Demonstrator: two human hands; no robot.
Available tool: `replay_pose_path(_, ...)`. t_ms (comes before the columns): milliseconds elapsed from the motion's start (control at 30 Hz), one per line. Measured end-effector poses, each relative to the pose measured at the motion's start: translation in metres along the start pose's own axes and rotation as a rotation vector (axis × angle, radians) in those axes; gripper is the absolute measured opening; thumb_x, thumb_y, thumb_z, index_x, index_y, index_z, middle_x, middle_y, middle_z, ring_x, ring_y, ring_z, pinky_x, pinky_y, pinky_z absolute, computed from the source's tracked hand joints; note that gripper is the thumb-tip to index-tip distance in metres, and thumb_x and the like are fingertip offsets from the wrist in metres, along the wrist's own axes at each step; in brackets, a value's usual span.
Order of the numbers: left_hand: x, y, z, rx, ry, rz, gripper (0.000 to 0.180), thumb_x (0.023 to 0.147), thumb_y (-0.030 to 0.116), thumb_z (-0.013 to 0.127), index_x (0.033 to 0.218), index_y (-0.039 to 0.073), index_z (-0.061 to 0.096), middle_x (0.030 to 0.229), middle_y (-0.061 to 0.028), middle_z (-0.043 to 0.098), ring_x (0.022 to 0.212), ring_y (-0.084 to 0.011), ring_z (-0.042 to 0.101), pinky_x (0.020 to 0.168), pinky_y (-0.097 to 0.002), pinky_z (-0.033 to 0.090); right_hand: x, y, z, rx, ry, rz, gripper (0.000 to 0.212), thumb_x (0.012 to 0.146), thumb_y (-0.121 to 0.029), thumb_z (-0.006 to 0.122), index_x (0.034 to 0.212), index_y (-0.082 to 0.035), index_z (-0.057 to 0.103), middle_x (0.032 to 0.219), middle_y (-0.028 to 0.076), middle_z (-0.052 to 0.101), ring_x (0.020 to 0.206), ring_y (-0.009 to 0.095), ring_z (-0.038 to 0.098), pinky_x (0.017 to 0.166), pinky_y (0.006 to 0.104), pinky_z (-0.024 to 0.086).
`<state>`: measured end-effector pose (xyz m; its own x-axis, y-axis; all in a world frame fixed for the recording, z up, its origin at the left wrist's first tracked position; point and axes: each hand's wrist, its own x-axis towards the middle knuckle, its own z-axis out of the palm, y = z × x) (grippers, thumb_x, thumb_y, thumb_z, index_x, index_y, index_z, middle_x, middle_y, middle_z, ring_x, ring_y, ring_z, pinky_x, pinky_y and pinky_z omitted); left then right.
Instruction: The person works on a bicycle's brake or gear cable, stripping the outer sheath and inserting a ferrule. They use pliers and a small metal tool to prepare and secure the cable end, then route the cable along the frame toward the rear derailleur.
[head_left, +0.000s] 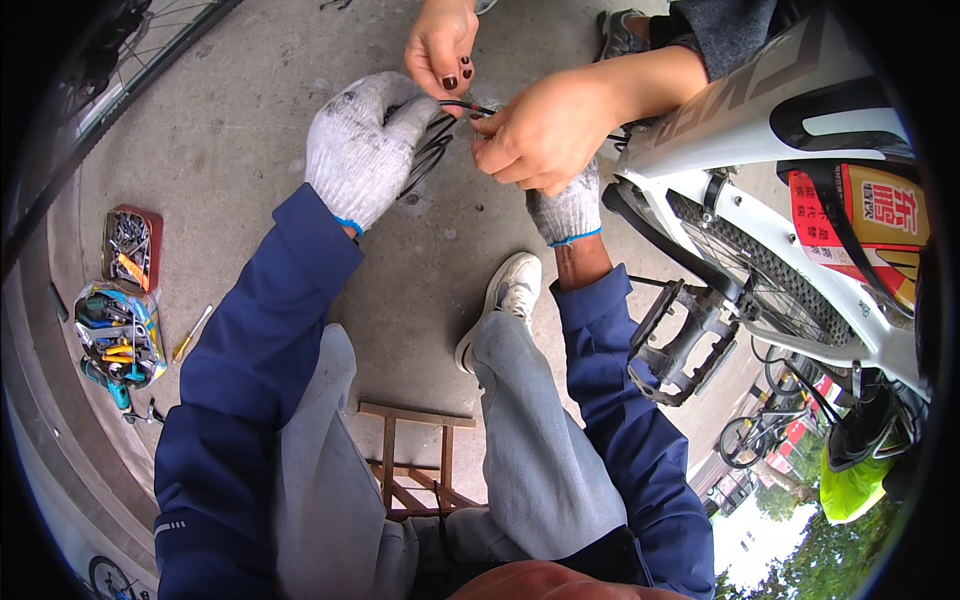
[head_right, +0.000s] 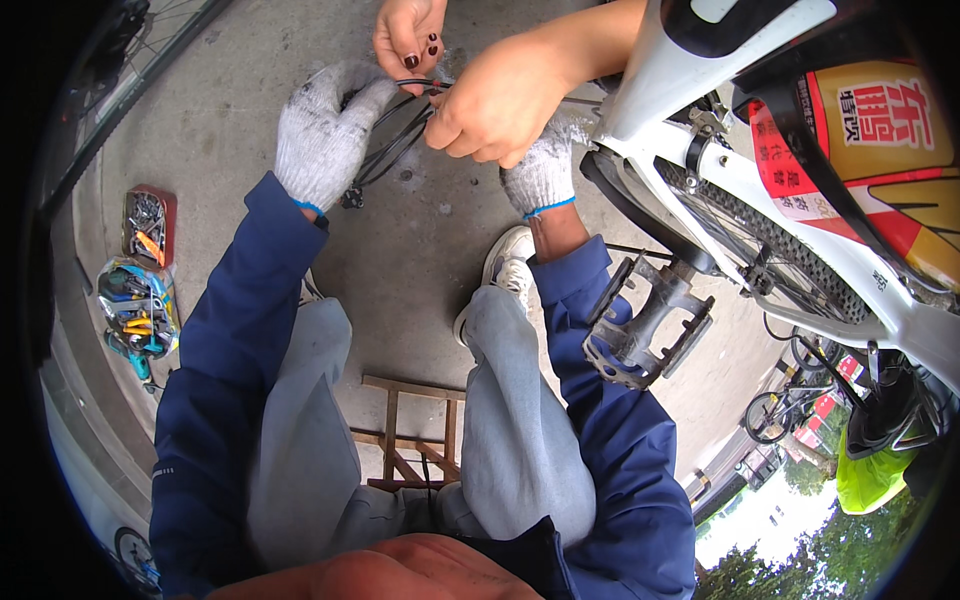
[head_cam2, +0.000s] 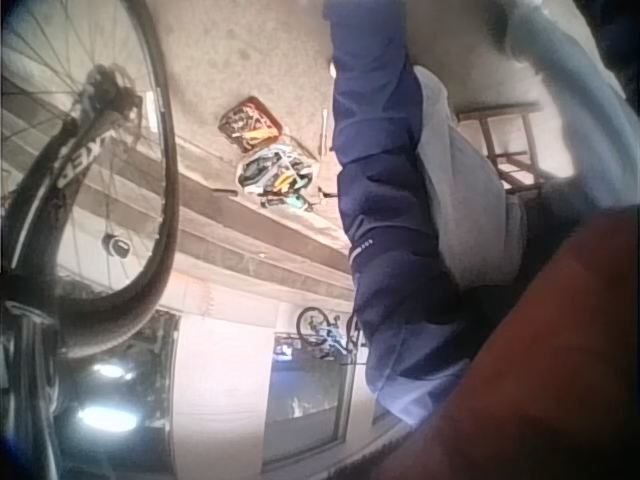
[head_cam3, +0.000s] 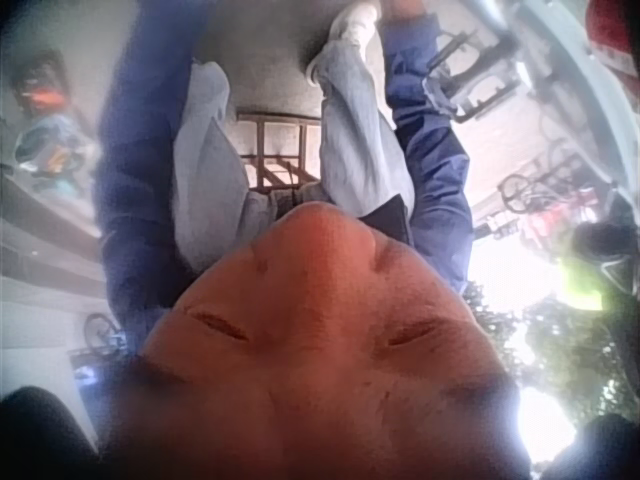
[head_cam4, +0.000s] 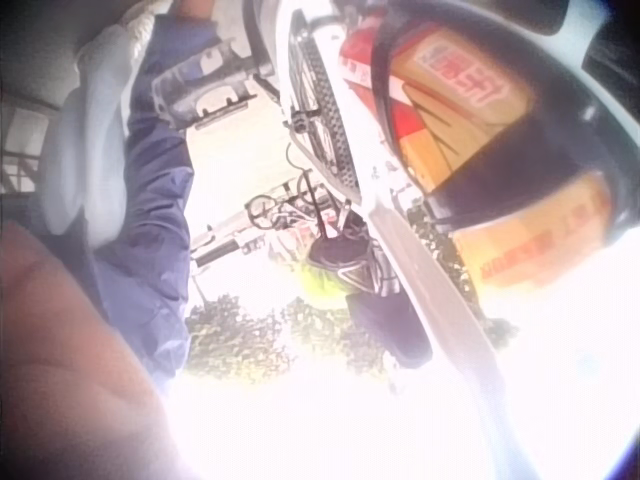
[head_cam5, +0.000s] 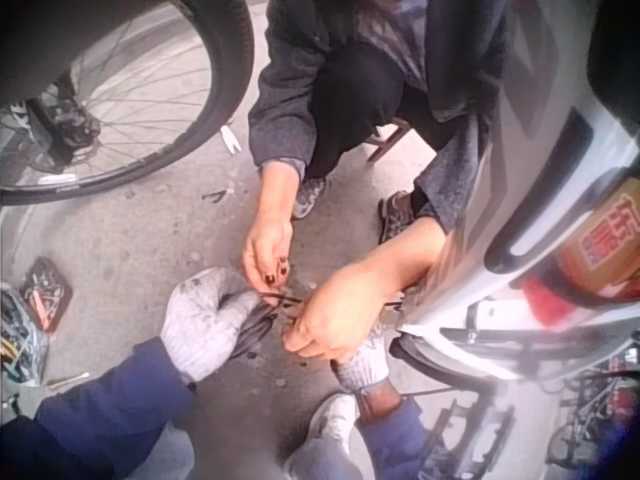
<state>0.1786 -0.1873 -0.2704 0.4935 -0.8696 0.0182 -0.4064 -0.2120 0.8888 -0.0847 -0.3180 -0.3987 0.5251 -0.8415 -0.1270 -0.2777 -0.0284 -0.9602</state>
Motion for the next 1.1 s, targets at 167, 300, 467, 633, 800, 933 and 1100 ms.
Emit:
replay_pose_path(167,0.005,-0.001,0.004,-0.022,0.064,0.085,0.024,0.097,0.025,0.074,0.103,0.002,0.077,0.097,-0.0167,0.077,0.088,-0.0353,0.073,0.077,-0.043,0.057,-0.003,-0.015,-0.012,-0.726,0.006,-0.296,0.027,0.103,-0.016,0.067,0.129,-0.009,0.065,0.115,0.006,0.07,0.107,0.018,0.066,0.09,0.0349,0.055)
replay_pose_path(300,0.005,-0.001,0.003,-0.007,0.052,0.078,0.022,0.097,0.024,0.074,0.102,0.003,0.077,0.095,-0.0145,0.077,0.086,-0.0334,0.074,0.077,-0.0427,0.057,-0.005,-0.027,-0.012,-0.802,-0.016,-0.351,0.014,0.1,-0.013,0.068,0.113,-0.008,0.07,0.1,0.009,0.071,0.093,0.023,0.067,0.081,0.0386,0.055)
replay_pose_path(467,0.003,0.0,0.001,-0.094,0.002,0.051,0.02,0.098,0.022,0.073,0.102,0.004,0.078,0.094,-0.015,0.077,0.085,-0.0326,0.075,0.078,-0.0419,0.058,-0.003,-0.034,-0.003,-0.691,0.029,-0.263,0.006,0.098,-0.012,0.069,0.101,-0.007,0.069,0.092,0.01,0.07,0.084,0.026,0.064,0.073,0.0389,0.051)
replay_pose_path(633,0.004,-0.001,-0.001,-0.016,-0.015,0.024,0.028,0.099,0.023,0.073,0.112,-0.001,0.076,0.104,-0.0197,0.077,0.096,-0.0327,0.075,0.087,-0.0408,0.058,-0.004,-0.045,-0.006,-0.684,0.002,-0.295,0.005,0.1,-0.009,0.067,0.103,-0.006,0.068,0.091,0.008,0.069,0.082,0.02,0.063,0.07,0.0366,0.05)
replay_pose_path(800,0.005,-0.004,0.002,-0.032,0.057,0.064,0.022,0.096,0.022,0.075,0.103,0.002,0.077,0.097,-0.0191,0.076,0.089,-0.0357,0.075,0.079,-0.0436,0.058,-0.001,-0.051,0.01,0.009,0.108,-0.112,0.005,0.104,-0.009,0.068,0.1,-0.005,0.068,0.092,0.001,0.067,0.081,0.01,0.06,0.067,0.0297,0.05)
replay_pose_path(933,0.004,-0.005,0.003,-0.013,0.071,0.083,0.024,0.095,0.023,0.075,0.104,0.001,0.077,0.099,-0.0198,0.077,0.091,-0.0377,0.074,0.081,-0.0441,0.058,-0.001,-0.054,0.012,0.032,0.138,-0.165,0.005,0.105,-0.006,0.067,0.1,-0.005,0.068,0.094,-0.002,0.066,0.083,0.007,0.056,0.068,0.0269,0.05)
replay_pose_path(1100,0.003,-0.004,0.001,0.023,0.043,0.076,0.025,0.096,0.024,0.075,0.106,0.001,0.077,0.102,-0.0205,0.077,0.094,-0.0383,0.074,0.082,-0.0439,0.058,-0.006,-0.054,0.005,-0.207,0.102,-0.109,0.004,0.104,-0.006,0.064,0.105,-0.004,0.068,0.1,0.003,0.067,0.09,0.012,0.058,0.075,0.0307,0.051)
